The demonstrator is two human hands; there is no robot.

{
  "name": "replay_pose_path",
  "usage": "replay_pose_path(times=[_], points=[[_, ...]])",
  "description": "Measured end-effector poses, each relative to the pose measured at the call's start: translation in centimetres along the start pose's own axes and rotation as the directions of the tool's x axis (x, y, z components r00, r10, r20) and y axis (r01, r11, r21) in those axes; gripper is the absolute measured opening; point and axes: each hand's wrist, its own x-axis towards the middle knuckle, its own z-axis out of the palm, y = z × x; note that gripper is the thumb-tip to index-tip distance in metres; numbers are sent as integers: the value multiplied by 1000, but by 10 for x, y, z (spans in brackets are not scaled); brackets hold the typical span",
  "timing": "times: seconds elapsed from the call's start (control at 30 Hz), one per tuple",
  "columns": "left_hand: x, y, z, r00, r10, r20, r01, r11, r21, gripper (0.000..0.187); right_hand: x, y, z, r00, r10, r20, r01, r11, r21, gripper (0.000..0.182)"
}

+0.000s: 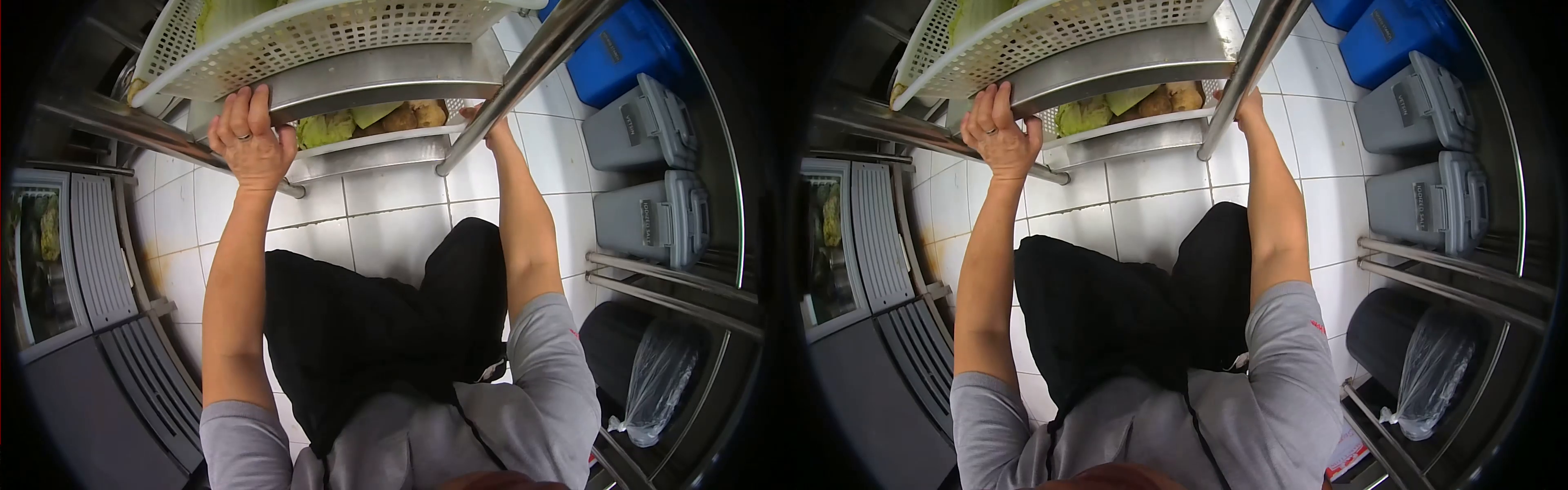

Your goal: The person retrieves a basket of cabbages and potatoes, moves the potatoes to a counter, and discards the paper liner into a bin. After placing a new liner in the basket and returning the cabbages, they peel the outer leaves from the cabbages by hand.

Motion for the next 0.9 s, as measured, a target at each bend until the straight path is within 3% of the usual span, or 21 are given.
replay_pose_path(times=[0.13,0.2,0.3,0.4,0.43,0.53,0.57,0.73,0.9], points=[[-2,-4,1,1000,11,12,-11,1000,7,72,-10,-25,-13,978,179,-104,-172,982,72,29],[0,-2,1,1000,4,1,-4,1000,18,71,16,8,-30,951,191,-244,-153,974,167,29],[-1,-2,3,1000,1,-7,0,1000,3,71,17,-1,-41,871,274,-409,-131,929,345,30],[-1,-1,9,998,-2,-59,1,1000,-5,70,7,9,-40,917,244,-316,-5,798,602,39],[0,-1,12,998,0,-70,0,1000,3,70,10,26,-33,938,279,-208,-77,749,658,54],[-2,-3,14,995,14,-96,-11,1000,25,69,-8,32,-12,983,82,164,-184,444,877,67],[-1,-2,13,995,21,-102,-19,999,27,69,-11,33,-7,978,81,190,-206,442,873,69],[3,0,13,989,69,-128,-63,997,48,67,-4,63,4,973,104,208,-232,425,875,80],[8,7,5,988,115,-99,-111,993,47,65,-7,47,16,969,247,-27,-81,415,906,89]])
